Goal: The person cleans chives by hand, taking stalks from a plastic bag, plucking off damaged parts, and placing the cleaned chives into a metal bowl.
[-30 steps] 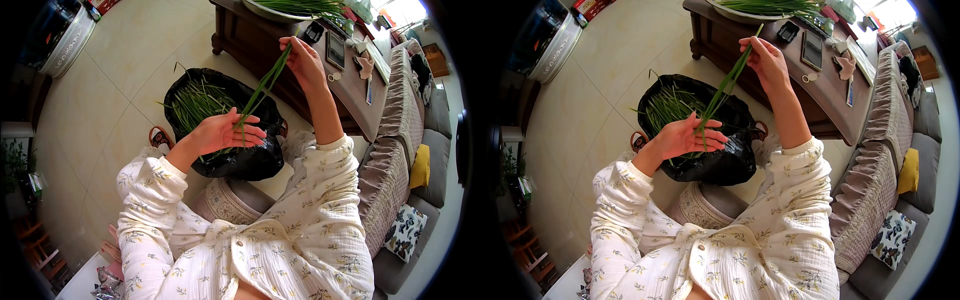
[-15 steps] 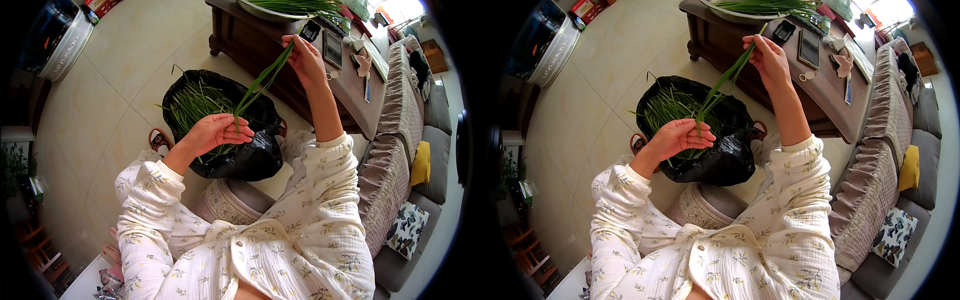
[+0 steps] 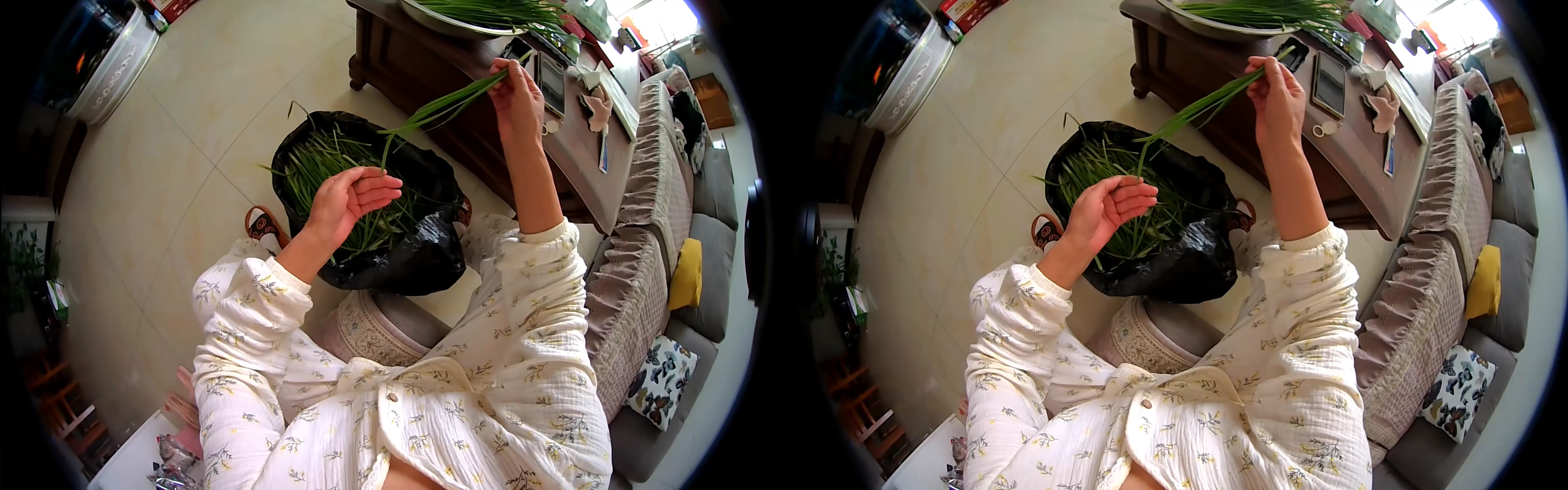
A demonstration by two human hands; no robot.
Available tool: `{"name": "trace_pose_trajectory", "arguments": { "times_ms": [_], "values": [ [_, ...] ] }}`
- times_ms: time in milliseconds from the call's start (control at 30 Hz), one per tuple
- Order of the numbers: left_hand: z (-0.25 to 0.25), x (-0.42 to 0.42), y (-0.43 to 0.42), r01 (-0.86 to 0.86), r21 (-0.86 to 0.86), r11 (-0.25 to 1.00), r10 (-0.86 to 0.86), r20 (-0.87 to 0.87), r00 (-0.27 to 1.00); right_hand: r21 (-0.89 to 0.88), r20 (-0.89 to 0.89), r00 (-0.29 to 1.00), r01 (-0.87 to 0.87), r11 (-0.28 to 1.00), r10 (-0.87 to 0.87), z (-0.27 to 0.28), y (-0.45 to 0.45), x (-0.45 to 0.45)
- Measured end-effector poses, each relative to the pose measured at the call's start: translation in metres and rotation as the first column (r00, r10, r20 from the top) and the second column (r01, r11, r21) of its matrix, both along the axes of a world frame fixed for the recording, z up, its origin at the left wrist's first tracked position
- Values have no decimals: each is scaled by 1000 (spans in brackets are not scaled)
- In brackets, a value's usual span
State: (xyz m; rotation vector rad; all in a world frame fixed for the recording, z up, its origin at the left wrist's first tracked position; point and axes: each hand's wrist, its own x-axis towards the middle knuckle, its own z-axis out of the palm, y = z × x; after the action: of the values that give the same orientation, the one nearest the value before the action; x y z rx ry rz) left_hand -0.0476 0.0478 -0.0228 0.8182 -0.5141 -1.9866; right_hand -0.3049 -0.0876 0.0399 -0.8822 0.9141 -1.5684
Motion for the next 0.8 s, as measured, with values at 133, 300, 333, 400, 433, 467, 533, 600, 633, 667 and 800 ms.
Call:
{"name": "trace_pose_trajectory", "arguments": {
  "times_ms": [133,300,333,400,433,467,533,600,633,667,800],
  "values": [
    [1,2,-1,107,9,994,-107,191,976,8,25,1000,-1,1000,1,2,-1,-6],
    [-37,-3,10,307,-315,898,-9,684,729,9,69,998,-17,1000,16,2,-1,-10],
    [-39,-2,12,379,-356,854,28,760,650,10,65,998,-2,1000,1,3,2,-11],
    [-37,3,10,524,-418,742,145,863,483,-5,50,998,30,1000,-30,14,8,-14],
    [-34,4,8,555,-425,715,193,883,427,-108,-65,991,113,988,-121,28,11,-17],
    [-31,1,6,554,-426,715,206,886,416,-219,-165,962,181,959,-219,46,14,-21],
    [-19,2,5,554,-416,721,225,897,380,-471,-358,802,288,834,-478,84,8,-25],
    [-25,3,2,534,-527,661,358,847,394,-682,-445,602,252,686,-663,130,-1,-25],
    [-21,3,1,523,-548,654,396,836,380,-774,-454,530,162,612,-716,152,-10,-20],
    [-17,4,-2,511,-567,646,435,824,364,-846,-447,459,61,530,-768,171,-22,-16],
    [3,22,-22,455,-585,671,496,811,310,-805,-421,-87,-422,416,-903,188,-90,18]
  ]
}}
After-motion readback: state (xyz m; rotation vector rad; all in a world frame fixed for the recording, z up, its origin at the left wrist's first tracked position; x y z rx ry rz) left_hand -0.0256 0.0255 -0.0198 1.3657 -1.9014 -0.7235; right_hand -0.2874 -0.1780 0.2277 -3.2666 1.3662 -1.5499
